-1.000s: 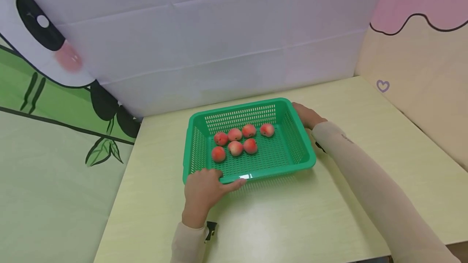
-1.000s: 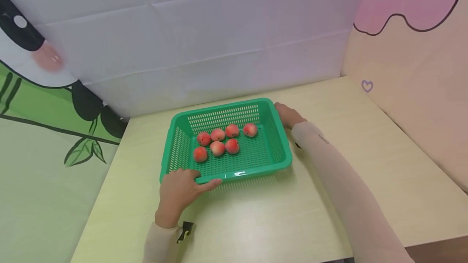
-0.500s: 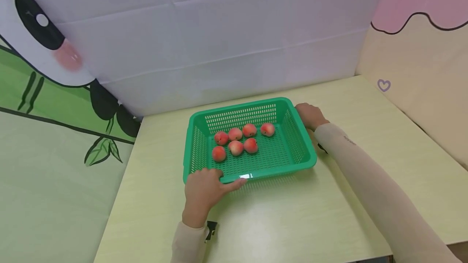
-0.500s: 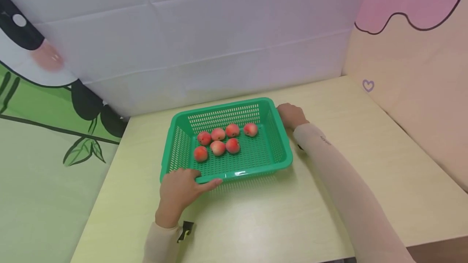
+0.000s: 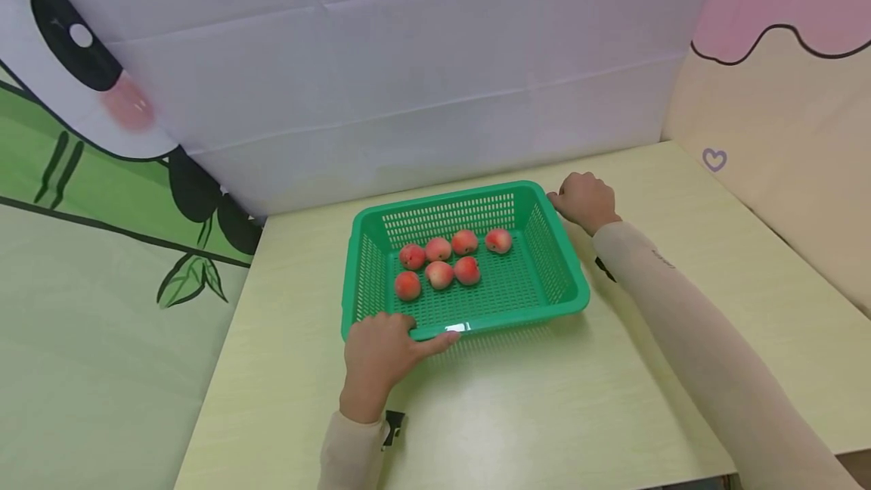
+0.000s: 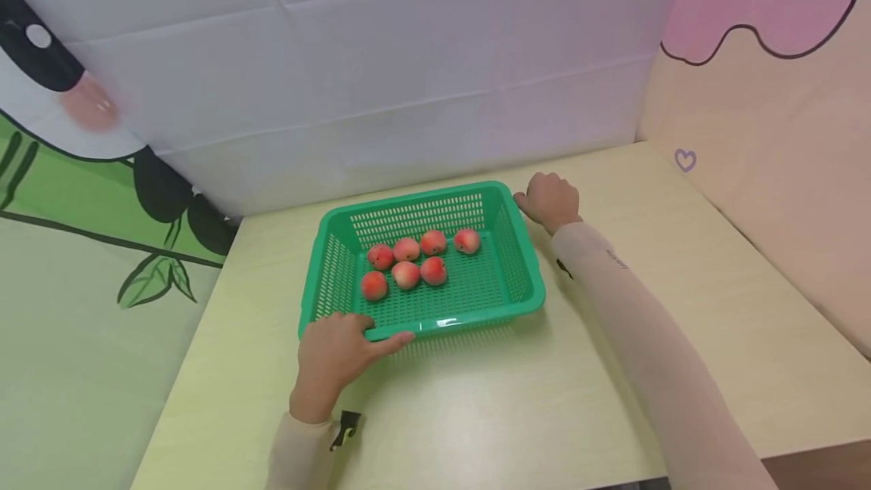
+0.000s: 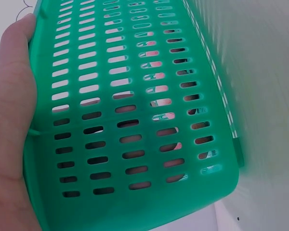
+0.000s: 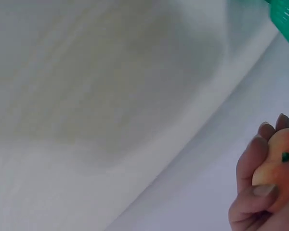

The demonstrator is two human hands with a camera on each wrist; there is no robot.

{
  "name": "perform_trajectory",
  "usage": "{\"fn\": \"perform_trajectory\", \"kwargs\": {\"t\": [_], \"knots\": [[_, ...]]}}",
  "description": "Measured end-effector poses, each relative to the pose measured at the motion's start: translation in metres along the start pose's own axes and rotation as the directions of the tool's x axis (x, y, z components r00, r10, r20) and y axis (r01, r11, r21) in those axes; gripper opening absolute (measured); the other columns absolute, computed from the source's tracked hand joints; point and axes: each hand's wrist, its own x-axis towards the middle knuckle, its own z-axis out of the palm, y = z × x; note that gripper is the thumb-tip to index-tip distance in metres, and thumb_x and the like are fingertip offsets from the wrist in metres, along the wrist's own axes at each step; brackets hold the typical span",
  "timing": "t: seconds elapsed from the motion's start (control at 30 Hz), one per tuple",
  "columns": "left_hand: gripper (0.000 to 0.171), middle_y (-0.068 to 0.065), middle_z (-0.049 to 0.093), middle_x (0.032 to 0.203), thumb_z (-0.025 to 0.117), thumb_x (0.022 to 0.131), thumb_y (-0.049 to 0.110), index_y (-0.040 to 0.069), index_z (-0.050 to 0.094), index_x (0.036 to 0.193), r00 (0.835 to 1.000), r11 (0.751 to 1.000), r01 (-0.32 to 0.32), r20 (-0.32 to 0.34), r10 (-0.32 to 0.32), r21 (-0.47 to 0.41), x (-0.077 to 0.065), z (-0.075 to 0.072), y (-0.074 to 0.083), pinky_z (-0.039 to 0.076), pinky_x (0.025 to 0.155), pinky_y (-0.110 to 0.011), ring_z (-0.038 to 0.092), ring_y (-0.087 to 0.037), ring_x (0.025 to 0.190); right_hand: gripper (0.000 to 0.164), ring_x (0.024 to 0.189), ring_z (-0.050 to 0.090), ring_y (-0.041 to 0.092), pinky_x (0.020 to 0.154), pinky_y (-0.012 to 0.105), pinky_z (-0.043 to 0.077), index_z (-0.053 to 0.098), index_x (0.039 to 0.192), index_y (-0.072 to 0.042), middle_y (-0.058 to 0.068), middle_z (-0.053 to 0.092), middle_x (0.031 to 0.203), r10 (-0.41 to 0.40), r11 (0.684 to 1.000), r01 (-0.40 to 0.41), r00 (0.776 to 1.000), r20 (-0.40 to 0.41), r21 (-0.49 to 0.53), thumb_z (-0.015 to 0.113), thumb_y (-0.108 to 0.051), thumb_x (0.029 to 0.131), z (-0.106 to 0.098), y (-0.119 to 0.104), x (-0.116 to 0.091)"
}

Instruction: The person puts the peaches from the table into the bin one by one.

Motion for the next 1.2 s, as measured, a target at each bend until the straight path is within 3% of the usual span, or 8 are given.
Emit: {"fn": "perform_trajectory", "kwargs": {"t": [0.13, 0.23, 0.3, 0.5, 0.67, 0.9, 1.2], "knots": [[0.081, 0.011, 0.011, 0.057, 0.058, 0.082, 0.092, 0.024, 0.024, 0.055, 1.0, 1.0, -0.002, -0.001, 0.002, -0.001, 0.0, 0.0, 0.0, 0.011, 0.047, -0.026, 0.011, -0.007, 0.051, 0.046, 0.046, 0.04, 0.015, 0.046, 0.031, 0.031, 0.058, 0.054, -0.014, -0.001, 0.049, 0.051, 0.03, 0.986, -0.022, 0.999, -0.044, 0.167, 0.055, -0.03, 0.097, -0.014, -0.009, 0.0], [0.08, 0.011, 0.011, 0.057, 0.067, 0.081, 0.087, 0.024, 0.024, 0.055, 1.0, 1.0, -0.001, 0.001, 0.001, 0.007, 0.0, 0.001, 0.0, 0.011, 0.047, -0.026, 0.011, -0.007, 0.051, 0.042, 0.058, 0.062, 0.026, 0.05, 0.037, 0.043, 0.073, 0.065, -0.012, 0.004, 0.066, 0.061, 0.029, 0.968, -0.014, 0.998, -0.059, 0.252, 0.055, -0.032, 0.097, -0.025, -0.018, -0.001], [0.08, 0.01, 0.011, 0.057, 0.067, 0.081, 0.086, 0.024, 0.024, 0.055, 1.0, 1.0, -0.001, 0.001, 0.001, 0.009, 0.0, 0.0, -0.001, 0.011, 0.047, -0.026, 0.011, -0.007, 0.051, 0.041, 0.062, 0.066, 0.029, 0.052, 0.038, 0.047, 0.075, 0.068, -0.011, 0.005, 0.068, 0.065, 0.022, 0.96, -0.001, 0.997, -0.071, 0.28, 0.056, -0.032, 0.098, -0.031, -0.025, -0.002], [0.08, 0.01, 0.011, 0.057, 0.068, 0.08, 0.085, 0.024, 0.024, 0.055, 1.0, 1.0, 0.002, 0.002, -0.002, 0.004, 0.001, -0.001, 0.0, 0.011, 0.047, -0.027, 0.012, -0.008, 0.051, 0.042, 0.049, 0.05, 0.02, 0.047, 0.032, 0.035, 0.073, 0.061, -0.011, 0.004, 0.065, 0.058, -0.032, 0.95, 0.075, 0.989, -0.144, 0.302, 0.056, -0.027, 0.096, -0.048, -0.05, -0.007], [0.08, 0.01, 0.011, 0.057, 0.067, 0.08, 0.086, 0.024, 0.024, 0.054, 1.0, 1.0, -0.001, 0.005, 0.0, 0.01, 0.0, -0.001, 0.0, 0.011, 0.047, -0.027, 0.012, -0.008, 0.051, 0.042, 0.046, 0.036, 0.015, 0.05, 0.033, 0.029, 0.073, 0.061, -0.01, 0.003, 0.056, 0.049, -0.107, 0.94, 0.166, 0.973, -0.204, 0.299, 0.056, -0.025, 0.097, -0.058, -0.074, -0.013], [0.079, 0.01, 0.011, 0.057, 0.07, 0.08, 0.084, 0.024, 0.024, 0.055, 1.0, 1.0, -0.01, -0.008, 0.01, 0.013, -0.001, -0.001, 0.0, 0.011, 0.046, -0.026, 0.011, -0.007, 0.051, 0.045, 0.048, 0.042, 0.019, 0.053, 0.034, 0.033, 0.07, 0.058, -0.013, 0.002, 0.058, 0.053, -0.188, 0.907, 0.265, 0.95, -0.249, 0.328, 0.058, -0.027, 0.1, -0.069, -0.109, -0.028], [0.079, 0.01, 0.011, 0.057, 0.071, 0.079, 0.083, 0.024, 0.025, 0.054, 1.0, 1.0, -0.003, -0.011, 0.004, 0.01, -0.001, 0.001, -0.001, 0.011, 0.046, -0.027, 0.011, -0.007, 0.051, 0.047, 0.046, 0.037, 0.017, 0.053, 0.031, 0.027, 0.068, 0.055, -0.013, 0.003, 0.063, 0.056, -0.283, 0.848, 0.384, 0.911, -0.3, 0.366, 0.061, -0.024, 0.1, -0.071, -0.136, -0.043]]}}
